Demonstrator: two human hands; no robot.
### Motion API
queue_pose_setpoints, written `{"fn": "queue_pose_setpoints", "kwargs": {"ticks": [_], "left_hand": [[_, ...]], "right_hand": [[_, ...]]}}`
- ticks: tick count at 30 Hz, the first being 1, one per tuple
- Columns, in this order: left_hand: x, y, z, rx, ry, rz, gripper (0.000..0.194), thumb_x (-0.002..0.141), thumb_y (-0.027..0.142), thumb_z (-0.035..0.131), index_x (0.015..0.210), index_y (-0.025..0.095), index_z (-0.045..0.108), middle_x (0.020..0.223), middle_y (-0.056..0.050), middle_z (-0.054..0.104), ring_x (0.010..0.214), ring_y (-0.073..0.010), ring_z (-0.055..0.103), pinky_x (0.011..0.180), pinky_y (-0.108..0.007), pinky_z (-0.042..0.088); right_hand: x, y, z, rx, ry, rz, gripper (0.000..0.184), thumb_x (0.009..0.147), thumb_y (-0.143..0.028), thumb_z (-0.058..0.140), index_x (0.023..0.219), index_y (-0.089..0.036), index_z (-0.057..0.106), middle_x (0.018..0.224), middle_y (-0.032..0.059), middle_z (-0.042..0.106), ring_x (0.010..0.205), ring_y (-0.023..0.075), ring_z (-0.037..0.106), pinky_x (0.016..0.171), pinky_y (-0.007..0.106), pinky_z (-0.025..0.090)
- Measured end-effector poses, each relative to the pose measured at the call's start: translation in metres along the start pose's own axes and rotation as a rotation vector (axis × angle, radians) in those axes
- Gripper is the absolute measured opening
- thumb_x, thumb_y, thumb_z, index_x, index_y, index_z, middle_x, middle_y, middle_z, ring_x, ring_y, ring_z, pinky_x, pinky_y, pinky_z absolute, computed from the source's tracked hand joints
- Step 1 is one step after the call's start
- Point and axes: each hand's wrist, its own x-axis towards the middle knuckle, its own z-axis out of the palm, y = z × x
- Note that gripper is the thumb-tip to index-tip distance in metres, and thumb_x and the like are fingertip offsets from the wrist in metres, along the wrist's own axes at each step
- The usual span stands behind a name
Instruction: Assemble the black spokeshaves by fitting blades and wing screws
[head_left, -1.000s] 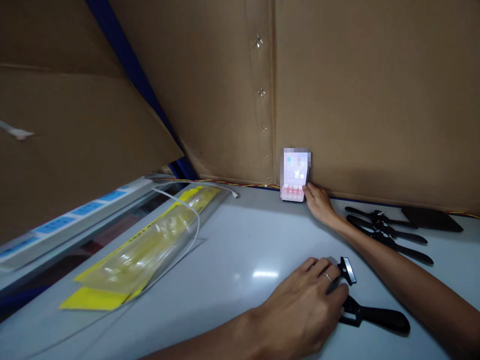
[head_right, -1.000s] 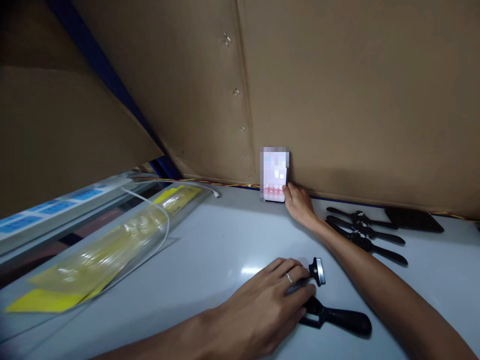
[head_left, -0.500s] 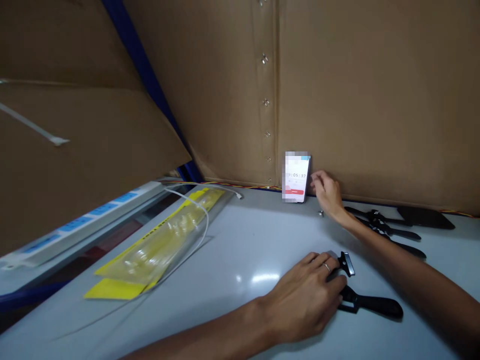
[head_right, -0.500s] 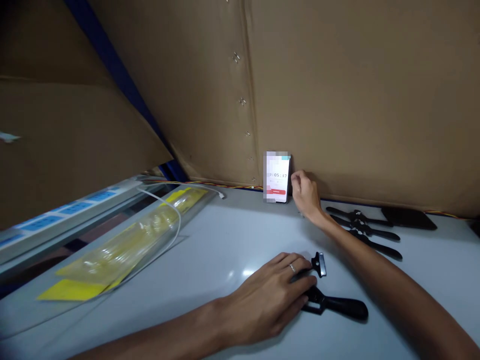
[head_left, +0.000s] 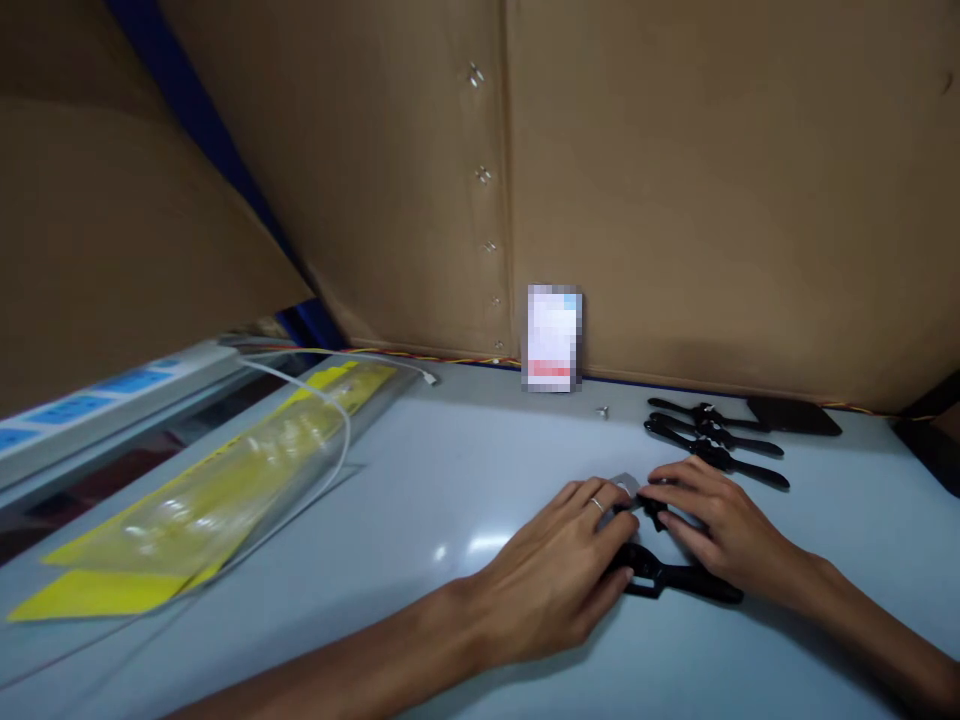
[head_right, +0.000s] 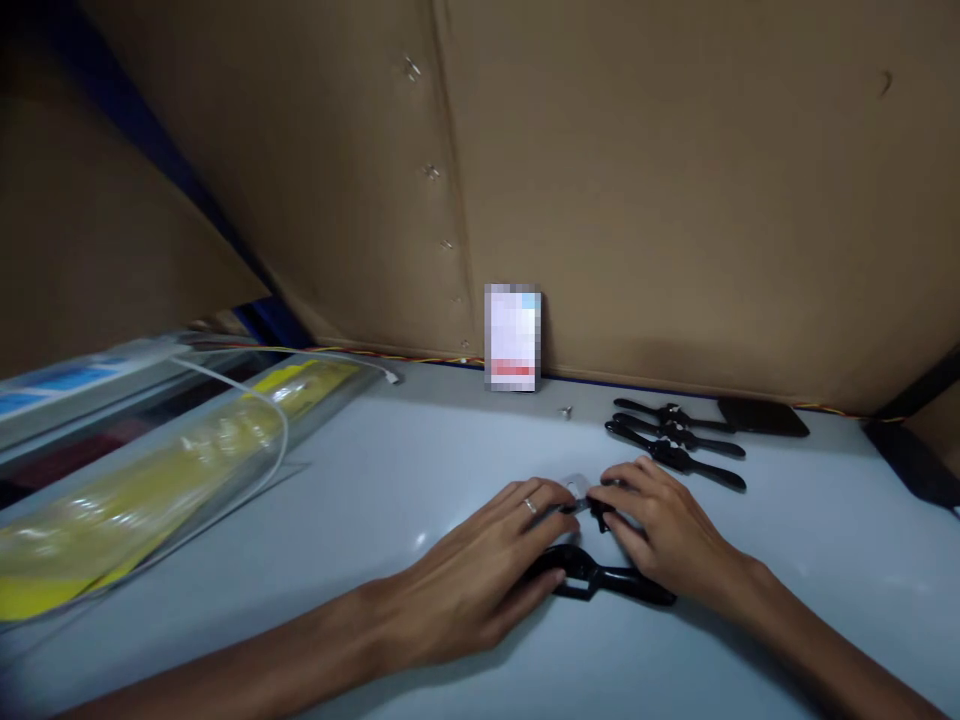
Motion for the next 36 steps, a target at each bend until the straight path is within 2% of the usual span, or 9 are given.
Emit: {"fn": "queue_pose_setpoints", "kwargs": {"ticks": [6,10,16,19,21,26,29,32,36], "left_hand": [[-0.001,-0.004,-0.011,-0.069,-0.099,0.05,0.022,0.09,0.017,0.057,0.112,0.019,0.057,0.112,-0.009,0.059,0.103,-0.0259,0.055,0.091,-0.044,0.052],[-0.002,-0.006,-0.013,-0.071,-0.149,0.04,0.025,0.093,0.018,0.058,0.118,0.019,0.058,0.109,-0.008,0.061,0.1,-0.0257,0.055,0.089,-0.044,0.051],[-0.007,-0.002,-0.009,0.022,-0.104,0.036,0.036,0.1,0.021,0.054,0.135,0.022,0.056,0.11,-0.009,0.063,0.094,-0.025,0.057,0.083,-0.042,0.054],[-0.007,-0.001,-0.006,0.031,-0.095,0.065,0.039,0.101,0.019,0.051,0.139,0.021,0.052,0.112,-0.009,0.063,0.095,-0.0257,0.058,0.083,-0.043,0.055],[-0.007,-0.001,-0.004,0.023,-0.093,0.079,0.039,0.101,0.018,0.05,0.14,0.019,0.05,0.114,-0.01,0.062,0.097,-0.0261,0.058,0.084,-0.044,0.056],[-0.006,-0.002,0.0,0.043,-0.059,0.117,0.044,0.099,0.016,0.051,0.143,0.019,0.047,0.115,-0.011,0.063,0.104,-0.0284,0.06,0.093,-0.051,0.055],[-0.007,-0.002,0.001,0.038,-0.058,0.104,0.044,0.098,0.015,0.051,0.142,0.02,0.048,0.114,-0.01,0.064,0.102,-0.0275,0.061,0.09,-0.048,0.057],[-0.007,-0.002,-0.001,-0.009,-0.054,0.075,0.04,0.098,0.014,0.051,0.137,0.021,0.05,0.11,-0.009,0.064,0.095,-0.0249,0.06,0.083,-0.042,0.058],[-0.003,-0.002,-0.008,-0.061,-0.05,0.078,0.034,0.094,0.014,0.052,0.127,0.022,0.053,0.106,-0.006,0.064,0.091,-0.0226,0.06,0.079,-0.037,0.057]], "right_hand": [[-0.005,0.003,-0.015,0.103,-0.125,0.08,0.034,0.097,-0.027,0.065,0.131,-0.03,0.066,0.109,0.0069,0.063,0.095,0.0231,0.062,0.082,0.039,0.053],[-0.007,0.011,-0.02,0.222,-0.205,0.106,0.021,0.091,-0.023,0.072,0.111,-0.03,0.071,0.103,0.0024,0.065,0.088,0.0195,0.062,0.076,0.033,0.05],[-0.002,0.015,-0.011,0.3,-0.056,0.272,0.008,0.09,-0.019,0.068,0.085,-0.025,0.067,0.083,0.0005,0.069,0.075,0.0184,0.063,0.067,0.033,0.047],[-0.001,0.014,-0.006,0.145,0.073,0.276,0.008,0.094,-0.023,0.064,0.099,-0.025,0.071,0.099,0.0062,0.072,0.092,0.0244,0.065,0.081,0.041,0.052],[-0.001,0.01,-0.005,0.031,0.13,0.187,0.023,0.097,-0.022,0.06,0.118,-0.025,0.069,0.12,0.0093,0.07,0.11,0.0287,0.06,0.095,0.049,0.05],[0.002,-0.01,-0.005,0.029,-0.044,-0.104,0.04,0.103,-0.014,0.047,0.14,-0.021,0.059,0.148,0.0071,0.06,0.138,0.0289,0.046,0.11,0.051,0.044],[0.001,-0.014,-0.01,0.061,-0.079,-0.116,0.032,0.102,-0.013,0.049,0.125,-0.023,0.07,0.13,0.0061,0.072,0.132,0.0267,0.052,0.109,0.048,0.045],[-0.002,-0.007,-0.019,0.094,-0.05,-0.05,0.026,0.099,-0.012,0.055,0.107,-0.026,0.076,0.103,0.0041,0.078,0.112,0.0248,0.063,0.098,0.044,0.05],[-0.004,0.006,-0.024,0.077,0.009,0.108,0.027,0.093,-0.02,0.069,0.119,-0.024,0.073,0.112,0.0077,0.073,0.104,0.0258,0.063,0.093,0.045,0.052]]}}
